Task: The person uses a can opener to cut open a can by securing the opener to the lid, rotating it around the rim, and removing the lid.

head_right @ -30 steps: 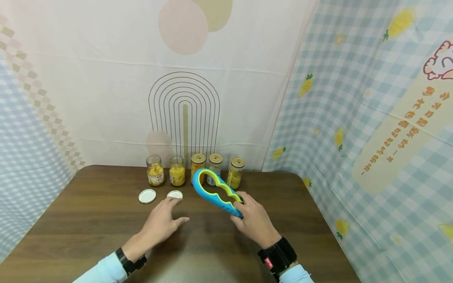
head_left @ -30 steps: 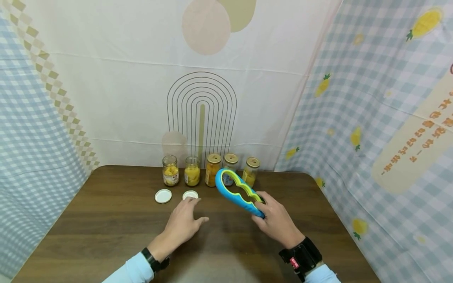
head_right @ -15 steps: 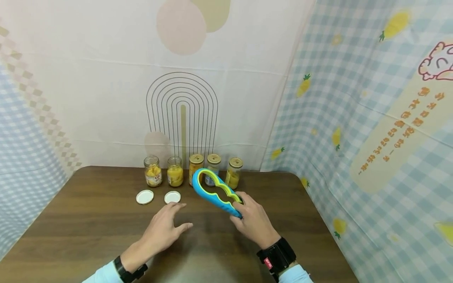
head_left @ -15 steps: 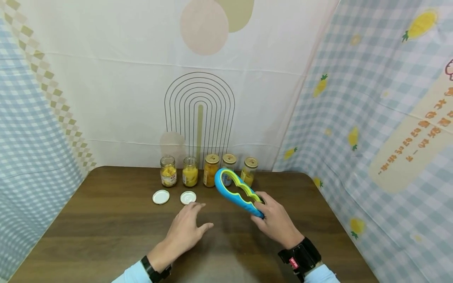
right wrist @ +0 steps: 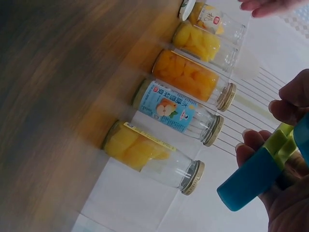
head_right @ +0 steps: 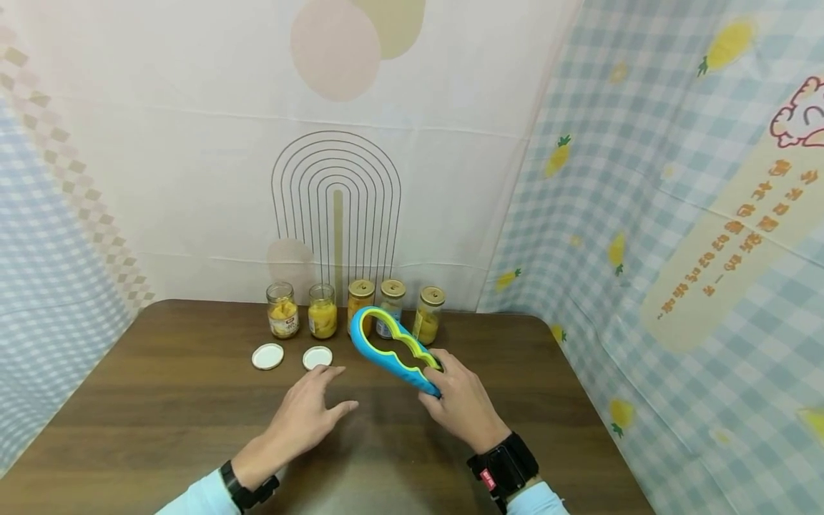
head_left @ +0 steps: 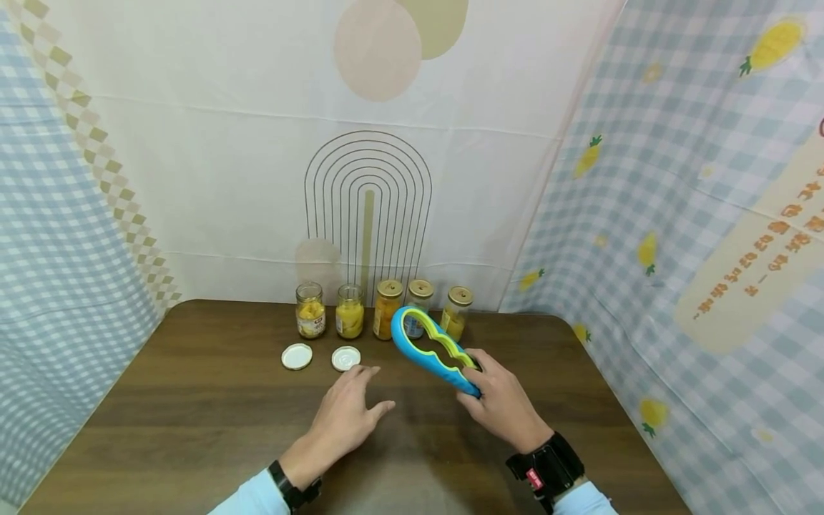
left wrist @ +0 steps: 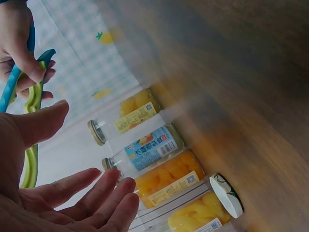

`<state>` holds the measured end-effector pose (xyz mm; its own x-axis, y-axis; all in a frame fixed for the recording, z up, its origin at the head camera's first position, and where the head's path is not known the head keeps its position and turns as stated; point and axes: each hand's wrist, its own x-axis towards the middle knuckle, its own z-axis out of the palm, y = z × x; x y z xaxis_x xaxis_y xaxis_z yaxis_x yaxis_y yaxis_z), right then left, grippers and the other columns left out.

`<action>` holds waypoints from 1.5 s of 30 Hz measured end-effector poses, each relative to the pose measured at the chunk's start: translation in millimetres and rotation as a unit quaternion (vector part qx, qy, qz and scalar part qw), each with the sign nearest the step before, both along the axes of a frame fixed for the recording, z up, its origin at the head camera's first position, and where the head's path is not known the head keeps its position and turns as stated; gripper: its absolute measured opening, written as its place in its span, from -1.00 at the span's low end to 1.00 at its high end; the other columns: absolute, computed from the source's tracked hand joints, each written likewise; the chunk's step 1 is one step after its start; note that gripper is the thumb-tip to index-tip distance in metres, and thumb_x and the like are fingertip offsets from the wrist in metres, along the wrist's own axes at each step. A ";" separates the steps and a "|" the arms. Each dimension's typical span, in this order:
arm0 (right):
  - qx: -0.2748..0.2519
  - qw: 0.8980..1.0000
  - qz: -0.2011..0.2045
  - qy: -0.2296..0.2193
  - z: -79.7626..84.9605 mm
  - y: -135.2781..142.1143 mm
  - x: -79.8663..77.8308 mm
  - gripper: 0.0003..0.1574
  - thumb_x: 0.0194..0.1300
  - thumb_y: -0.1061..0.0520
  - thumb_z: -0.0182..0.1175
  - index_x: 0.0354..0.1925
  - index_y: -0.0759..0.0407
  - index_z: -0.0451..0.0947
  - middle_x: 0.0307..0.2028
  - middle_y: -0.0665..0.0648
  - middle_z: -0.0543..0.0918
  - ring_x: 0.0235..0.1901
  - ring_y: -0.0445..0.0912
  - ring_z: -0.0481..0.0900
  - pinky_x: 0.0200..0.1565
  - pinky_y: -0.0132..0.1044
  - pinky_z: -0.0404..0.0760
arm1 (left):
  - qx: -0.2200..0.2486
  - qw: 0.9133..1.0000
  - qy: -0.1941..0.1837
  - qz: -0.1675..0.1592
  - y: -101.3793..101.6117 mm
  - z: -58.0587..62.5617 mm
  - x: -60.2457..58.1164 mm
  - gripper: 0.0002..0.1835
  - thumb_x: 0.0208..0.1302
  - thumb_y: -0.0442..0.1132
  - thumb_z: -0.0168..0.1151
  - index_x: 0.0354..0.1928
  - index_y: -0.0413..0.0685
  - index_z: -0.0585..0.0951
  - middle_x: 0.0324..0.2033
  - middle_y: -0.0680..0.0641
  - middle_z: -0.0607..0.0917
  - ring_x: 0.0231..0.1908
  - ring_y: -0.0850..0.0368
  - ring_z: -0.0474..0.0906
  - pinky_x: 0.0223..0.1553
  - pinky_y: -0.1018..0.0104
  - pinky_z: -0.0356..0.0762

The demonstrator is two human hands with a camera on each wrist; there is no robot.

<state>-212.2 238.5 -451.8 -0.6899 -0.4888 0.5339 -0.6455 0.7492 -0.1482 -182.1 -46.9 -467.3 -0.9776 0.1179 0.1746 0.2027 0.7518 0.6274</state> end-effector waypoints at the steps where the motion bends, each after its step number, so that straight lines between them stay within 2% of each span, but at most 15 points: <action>1: 0.000 1.000 0.000 0.000 0.1 0.1 0.0 -0.71 0.22 0.19 0.49 -0.40 -0.07 0.54 0.13 0.17 0.67 -0.29 -0.23 0.45 -0.24 -0.38 0.45 | 0.000 1.000 0.002 0.000 0.5 -0.2 -1.5 -0.29 0.28 0.04 0.55 0.36 -0.18 0.60 0.30 -0.30 0.64 0.32 -0.29 0.59 0.31 -0.26 0.58; 6: -0.001 1.000 -0.002 0.000 0.7 1.1 0.3 -0.71 0.22 0.20 0.49 -0.40 -0.07 0.54 0.14 0.18 0.68 -0.29 -0.23 0.45 -0.24 -0.38 0.45 | 0.015 1.000 0.006 0.013 3.0 -8.0 -14.8 -0.26 0.30 0.00 0.55 0.40 -0.24 0.56 0.33 -0.33 0.61 0.34 -0.32 0.57 0.32 -0.26 0.57; 11: -0.003 1.000 -0.004 -0.003 1.1 2.2 0.5 -0.71 0.22 0.20 0.49 -0.41 -0.07 0.55 0.14 0.18 0.68 -0.30 -0.23 0.44 -0.25 -0.39 0.44 | 0.042 0.999 -0.003 0.033 7.6 -20.1 -35.3 -0.20 0.34 -0.08 0.53 0.48 -0.34 0.44 0.37 -0.38 0.54 0.38 -0.34 0.52 0.36 -0.28 0.54; 16: -0.006 1.000 -0.005 -0.002 1.4 2.5 1.0 -0.70 0.21 0.20 0.48 -0.42 -0.08 0.53 0.13 0.18 0.68 -0.31 -0.23 0.44 -0.25 -0.39 0.43 | 0.073 0.997 -0.013 0.034 15.4 -24.3 -58.5 -0.14 0.38 -0.10 0.49 0.55 -0.38 0.33 0.43 -0.40 0.48 0.44 -0.35 0.45 0.42 -0.26 0.50; 24: -0.017 1.000 -0.005 -0.001 2.3 4.8 2.3 -0.72 0.21 0.21 0.47 -0.41 -0.07 0.54 0.13 0.17 0.68 -0.31 -0.23 0.43 -0.25 -0.40 0.42 | 0.114 0.991 -0.066 0.035 28.2 -25.9 -95.9 -0.03 0.48 -0.09 0.39 0.68 -0.30 0.06 0.64 -0.39 0.17 0.62 -0.37 0.17 0.57 -0.29 0.29; 34: -0.016 1.000 -0.010 0.006 4.1 7.0 3.6 -0.74 0.20 0.21 0.48 -0.38 -0.06 0.56 0.13 0.16 0.68 -0.29 -0.23 0.44 -0.25 -0.39 0.43 | 0.154 0.981 -0.097 0.070 35.1 -37.7 -135.5 0.02 0.50 -0.15 0.36 0.67 -0.43 -0.08 0.66 -0.49 0.04 0.65 -0.42 0.06 0.60 -0.29 0.22; 41: -0.016 1.000 -0.012 0.008 5.7 7.4 4.3 -0.74 0.19 0.20 0.48 -0.38 -0.06 0.57 0.13 0.16 0.68 -0.27 -0.22 0.47 -0.24 -0.38 0.47 | 0.186 0.971 -0.111 0.101 34.4 -48.1 -155.3 0.02 0.49 -0.19 0.35 0.68 -0.41 -0.10 0.65 -0.48 0.09 0.64 -0.40 0.11 0.64 -0.24 0.19; 45: -0.018 1.000 -0.014 0.009 6.0 8.2 5.2 -0.71 0.17 0.20 0.49 -0.40 -0.08 0.55 0.12 0.15 0.68 -0.26 -0.21 0.48 -0.24 -0.37 0.48 | 0.218 0.965 -0.092 0.117 36.6 -47.5 -162.6 0.00 0.45 -0.22 0.38 0.68 -0.34 -0.03 0.63 -0.44 0.19 0.61 -0.38 0.19 0.62 -0.27 0.22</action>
<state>-206.9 246.7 -445.8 -0.6932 -0.4497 0.5632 -0.6270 0.7617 -0.1634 -344.8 -10.3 -514.8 -0.9877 -0.1550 -0.0212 -0.0853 0.4196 0.9037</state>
